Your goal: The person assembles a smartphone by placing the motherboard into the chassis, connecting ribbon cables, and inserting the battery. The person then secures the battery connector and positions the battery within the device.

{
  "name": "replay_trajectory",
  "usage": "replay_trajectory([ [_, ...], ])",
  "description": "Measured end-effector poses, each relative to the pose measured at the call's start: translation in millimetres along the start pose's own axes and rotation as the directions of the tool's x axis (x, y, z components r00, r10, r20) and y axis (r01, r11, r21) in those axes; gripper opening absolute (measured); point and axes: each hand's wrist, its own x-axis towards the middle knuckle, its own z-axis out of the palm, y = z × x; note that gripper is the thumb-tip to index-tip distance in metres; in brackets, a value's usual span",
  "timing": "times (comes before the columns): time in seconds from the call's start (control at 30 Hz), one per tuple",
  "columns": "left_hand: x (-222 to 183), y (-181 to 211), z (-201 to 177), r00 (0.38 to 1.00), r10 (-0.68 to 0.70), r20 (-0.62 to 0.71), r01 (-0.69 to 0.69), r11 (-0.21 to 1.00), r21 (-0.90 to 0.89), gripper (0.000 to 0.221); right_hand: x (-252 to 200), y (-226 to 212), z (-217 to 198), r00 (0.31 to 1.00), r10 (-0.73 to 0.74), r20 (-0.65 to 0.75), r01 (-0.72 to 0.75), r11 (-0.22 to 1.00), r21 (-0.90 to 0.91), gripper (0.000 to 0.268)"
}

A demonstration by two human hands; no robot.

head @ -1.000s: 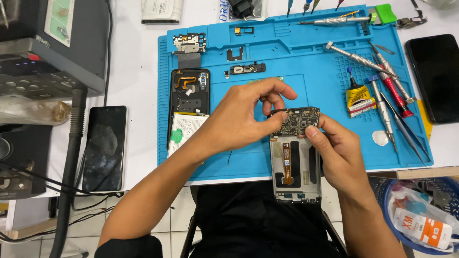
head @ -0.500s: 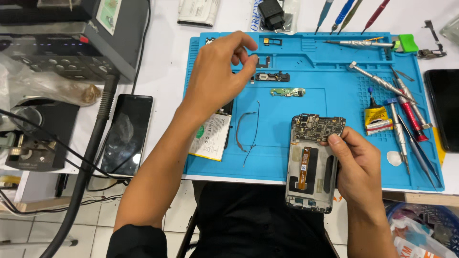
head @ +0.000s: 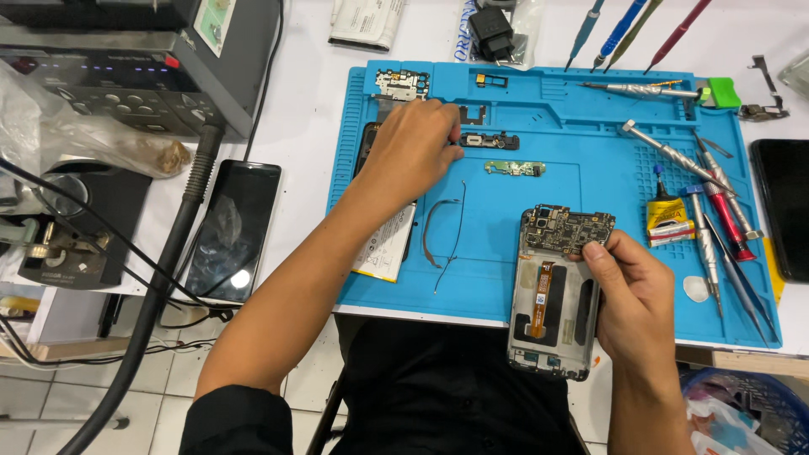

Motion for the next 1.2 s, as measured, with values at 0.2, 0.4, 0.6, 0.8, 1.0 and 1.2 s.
replay_trajectory([
  [0.2, -3, 5, -10, 0.998, -0.036, 0.055, 0.043, 0.991, -0.130, 0.016, 0, -5, 1, 1.000, 0.010, -0.002, -0.010, 0.998, -0.067, 0.022],
  [0.4, -10, 39, -42, 0.999, -0.036, -0.001, 0.032, 0.900, -0.434, 0.005, 0, -3, 1, 1.000, 0.019, 0.005, -0.019, 0.998, -0.065, 0.021],
  [0.6, -22, 86, -55, 0.979, 0.191, 0.065, -0.096, 0.723, -0.685, 0.005, 1, -22, 7, 0.998, 0.008, 0.070, 0.009, 0.971, -0.239, 0.026],
  [0.8, -23, 94, -37, 0.964, 0.224, 0.141, -0.056, 0.693, -0.719, 0.008, 2, -21, 4, 0.991, 0.033, 0.126, -0.004, 0.974, -0.227, 0.021],
  [1.0, -20, 90, -30, 0.950, 0.187, 0.250, 0.055, 0.689, -0.723, 0.009, 3, -16, 1, 0.981, -0.001, 0.192, 0.042, 0.976, -0.211, 0.022],
  [1.2, -20, 86, -30, 0.942, 0.250, 0.222, 0.031, 0.596, -0.802, 0.019, 7, -9, 0, 0.971, -0.119, 0.207, 0.147, 0.981, -0.123, 0.026],
])
